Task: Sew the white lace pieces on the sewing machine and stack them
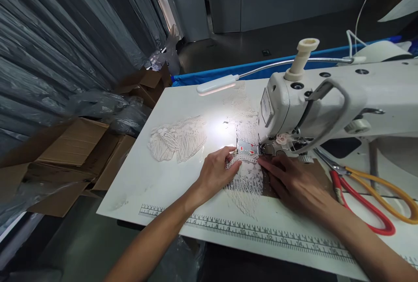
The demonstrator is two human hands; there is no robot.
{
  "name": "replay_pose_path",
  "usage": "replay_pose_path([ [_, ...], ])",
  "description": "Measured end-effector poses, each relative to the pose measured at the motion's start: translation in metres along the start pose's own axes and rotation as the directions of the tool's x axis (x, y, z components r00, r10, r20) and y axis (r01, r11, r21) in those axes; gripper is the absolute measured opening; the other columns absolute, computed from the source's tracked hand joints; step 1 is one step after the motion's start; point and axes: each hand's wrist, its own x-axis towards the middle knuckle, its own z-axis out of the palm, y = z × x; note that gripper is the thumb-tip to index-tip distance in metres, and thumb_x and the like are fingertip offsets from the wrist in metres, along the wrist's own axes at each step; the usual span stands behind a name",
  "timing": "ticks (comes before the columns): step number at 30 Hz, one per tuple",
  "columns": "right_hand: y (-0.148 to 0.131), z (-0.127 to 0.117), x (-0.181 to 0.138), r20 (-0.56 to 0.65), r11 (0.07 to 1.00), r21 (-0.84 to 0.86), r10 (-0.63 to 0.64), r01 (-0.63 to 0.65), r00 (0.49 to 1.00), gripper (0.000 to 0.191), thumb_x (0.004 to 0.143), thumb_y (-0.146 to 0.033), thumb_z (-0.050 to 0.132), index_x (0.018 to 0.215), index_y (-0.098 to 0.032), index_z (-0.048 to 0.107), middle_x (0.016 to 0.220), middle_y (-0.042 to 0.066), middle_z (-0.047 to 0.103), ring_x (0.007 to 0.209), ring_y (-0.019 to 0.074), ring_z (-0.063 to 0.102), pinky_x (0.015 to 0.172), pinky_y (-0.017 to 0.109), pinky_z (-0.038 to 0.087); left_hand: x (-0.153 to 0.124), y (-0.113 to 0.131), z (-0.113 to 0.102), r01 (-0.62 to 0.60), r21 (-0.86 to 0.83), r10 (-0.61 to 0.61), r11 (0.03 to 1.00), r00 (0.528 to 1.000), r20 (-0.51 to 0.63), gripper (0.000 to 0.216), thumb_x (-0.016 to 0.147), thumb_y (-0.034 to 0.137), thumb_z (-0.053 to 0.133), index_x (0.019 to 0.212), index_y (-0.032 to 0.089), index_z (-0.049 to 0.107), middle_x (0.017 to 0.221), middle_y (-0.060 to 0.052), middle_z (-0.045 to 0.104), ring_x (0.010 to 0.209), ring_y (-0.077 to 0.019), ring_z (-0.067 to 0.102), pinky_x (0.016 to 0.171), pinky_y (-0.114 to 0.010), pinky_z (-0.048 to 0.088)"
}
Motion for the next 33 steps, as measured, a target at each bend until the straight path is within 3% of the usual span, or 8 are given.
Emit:
replay_pose_path([
  [6, -0.002, -0.005, 0.003, -0.035, 0.998, 0.065, -0.019, 0.021, 0.999, 0.041, 0.089, -0.015, 0.041, 0.126, -0.022, 0.059, 0.099, 0.012, 0.058, 0.073, 0.0223, 0.058, 0.061, 0.036, 0.049, 0.000, -0.001, -0.002, 0.024, -0.043, -0.024, 0.999, 1.000, 0.015, 0.032, 0.086, 0.034, 0.058, 0.114, 0.019, 0.061, 0.078, 0.001, 0.062, 0.059, -0.0106, 0.054, 0.053, -0.022, 0.041],
  [11, -0.004, -0.005, 0.003, 0.007, 0.998, 0.069, 0.007, -0.008, 1.000, 0.041, 0.090, -0.015, 0.039, 0.123, -0.022, 0.061, 0.097, 0.013, 0.057, 0.076, 0.0236, 0.057, 0.063, 0.038, 0.050, 0.002, -0.004, -0.001, 0.050, -0.065, -0.049, 0.997, 0.998, 0.030, 0.032, 0.083, 0.034, 0.060, 0.112, 0.020, 0.061, 0.076, 0.003, 0.061, 0.056, -0.0091, 0.052, 0.052, -0.022, 0.041],
  [16, -0.003, -0.011, -0.004, 0.023, 0.950, 0.299, 0.087, -0.089, 0.996, 0.042, 0.091, -0.018, 0.043, 0.131, -0.026, 0.057, 0.108, 0.011, 0.058, 0.090, 0.0224, 0.058, 0.077, 0.038, 0.053, 0.004, -0.003, -0.002, 0.068, -0.067, -0.066, 0.995, 0.997, 0.026, 0.032, 0.083, 0.034, 0.062, 0.112, 0.020, 0.062, 0.076, 0.002, 0.060, 0.055, -0.0088, 0.050, 0.051, -0.022, 0.041],
  [23, -0.003, -0.015, -0.008, 0.119, 0.946, 0.325, -0.017, -0.022, 0.993, 0.041, 0.088, -0.017, 0.049, 0.123, -0.032, 0.062, 0.111, 0.010, 0.056, 0.105, 0.0256, 0.054, 0.088, 0.045, 0.048, 0.002, -0.002, -0.003, 0.083, -0.071, -0.080, 0.994, 0.996, 0.043, 0.034, 0.083, 0.034, 0.062, 0.114, 0.021, 0.061, 0.077, 0.002, 0.060, 0.056, -0.0091, 0.051, 0.050, -0.022, 0.040],
  [26, -0.002, -0.014, -0.007, 0.106, 0.946, 0.323, -0.022, -0.013, 0.994, 0.038, 0.088, -0.017, 0.049, 0.120, -0.031, 0.065, 0.111, 0.010, 0.056, 0.104, 0.0252, 0.055, 0.088, 0.045, 0.049, 0.001, -0.003, -0.004, 0.018, 0.040, -0.019, 0.999, 1.000, 0.019, 0.034, 0.084, 0.035, 0.062, 0.115, 0.022, 0.061, 0.079, 0.001, 0.059, 0.060, -0.0101, 0.052, 0.053, -0.023, 0.041],
  [29, -0.003, -0.013, -0.007, 0.088, 0.948, 0.319, -0.023, -0.006, 0.996, 0.037, 0.087, -0.017, 0.049, 0.116, -0.031, 0.067, 0.109, 0.010, 0.057, 0.101, 0.0247, 0.056, 0.086, 0.045, 0.049, 0.006, -0.002, -0.006, -0.072, 0.250, 0.084, 0.966, 0.996, -0.037, 0.035, 0.084, 0.042, 0.061, 0.114, 0.024, 0.061, 0.097, -0.002, 0.058, 0.068, -0.0121, 0.055, 0.051, -0.023, 0.038],
  [33, -0.007, -0.015, -0.006, 0.051, 0.948, 0.319, -0.014, -0.003, 0.999, 0.036, 0.088, -0.016, 0.047, 0.113, -0.029, 0.069, 0.108, 0.011, 0.059, 0.100, 0.0247, 0.058, 0.087, 0.047, 0.049, 0.022, 0.003, -0.007, -0.220, 0.333, 0.196, 0.917, 0.975, 0.104, 0.032, 0.086, 0.046, 0.060, 0.106, 0.021, 0.060, 0.106, -0.004, 0.057, 0.084, -0.0171, 0.057, 0.054, -0.024, 0.038],
])
